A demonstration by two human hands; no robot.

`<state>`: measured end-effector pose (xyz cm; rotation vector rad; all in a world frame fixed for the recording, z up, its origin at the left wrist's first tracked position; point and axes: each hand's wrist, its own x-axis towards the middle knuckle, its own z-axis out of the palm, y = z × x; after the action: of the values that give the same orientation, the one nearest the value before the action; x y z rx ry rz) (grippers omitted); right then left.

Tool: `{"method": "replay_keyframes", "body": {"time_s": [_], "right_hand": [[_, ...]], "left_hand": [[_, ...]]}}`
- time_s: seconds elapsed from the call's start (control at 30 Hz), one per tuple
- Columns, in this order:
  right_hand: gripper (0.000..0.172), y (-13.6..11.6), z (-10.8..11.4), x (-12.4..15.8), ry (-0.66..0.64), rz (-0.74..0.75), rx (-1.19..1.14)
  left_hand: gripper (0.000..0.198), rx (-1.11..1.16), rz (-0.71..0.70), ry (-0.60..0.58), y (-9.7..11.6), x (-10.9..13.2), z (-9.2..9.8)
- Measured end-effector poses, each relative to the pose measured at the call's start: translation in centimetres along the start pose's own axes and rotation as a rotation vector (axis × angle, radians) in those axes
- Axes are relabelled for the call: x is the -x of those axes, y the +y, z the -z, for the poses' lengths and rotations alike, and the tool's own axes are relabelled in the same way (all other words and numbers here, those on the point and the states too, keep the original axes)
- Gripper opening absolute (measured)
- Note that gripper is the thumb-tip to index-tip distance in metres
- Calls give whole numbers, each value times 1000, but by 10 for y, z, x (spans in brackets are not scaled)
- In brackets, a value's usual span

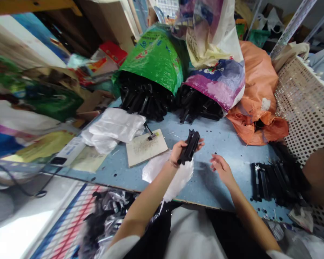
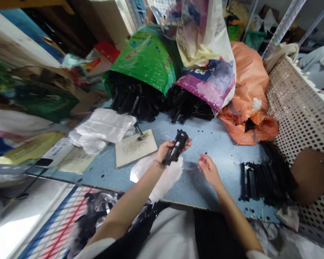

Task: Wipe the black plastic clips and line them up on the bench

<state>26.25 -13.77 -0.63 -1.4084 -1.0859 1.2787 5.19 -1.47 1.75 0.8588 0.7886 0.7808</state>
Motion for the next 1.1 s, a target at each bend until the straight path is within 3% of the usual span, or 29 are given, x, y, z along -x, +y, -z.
{"method": "replay_keyframes", "body": {"time_s": [0.07,0.13,0.2,0.4,0.53,0.63,0.73,0.8,0.9,0.97,1.03,1.1], "right_hand": [[45,-17,-1,-15,-10,88,14],[38,-31,-3,-23,-20,139,47],[30,-41,-2,-23,4,155,85],[26,-47,3,-8,71,169,217],[50,-46,4,-10,-7,33,111],[54,-45,3,-5,-112,-41,15],[47,-41,-4,12,-201,117,288],[41,-34,-10,26,-189,238,466],[42,-21,-16,34,-189,184,472],[46,-15,-13,24,-326,56,408],[53,-18,-7,-4,-442,-10,360],[55,-32,-1,-48,-354,52,391]], "left_hand": [[58,202,124,-112,-25,26,-21],[52,260,284,-151,-44,45,-38],[54,273,340,-158,-53,56,-51],[58,22,103,-17,-39,71,-71],[59,-72,48,27,-37,62,-76],[57,-51,-12,103,-41,53,-78],[46,-2,-43,185,-39,49,-80],[40,-20,-58,223,-38,47,-80],[44,-99,-125,284,-42,41,-76],[62,-139,-176,349,-51,34,-68],[74,-158,-162,409,-66,28,-61],[65,-194,-86,405,-87,26,-61]]}}
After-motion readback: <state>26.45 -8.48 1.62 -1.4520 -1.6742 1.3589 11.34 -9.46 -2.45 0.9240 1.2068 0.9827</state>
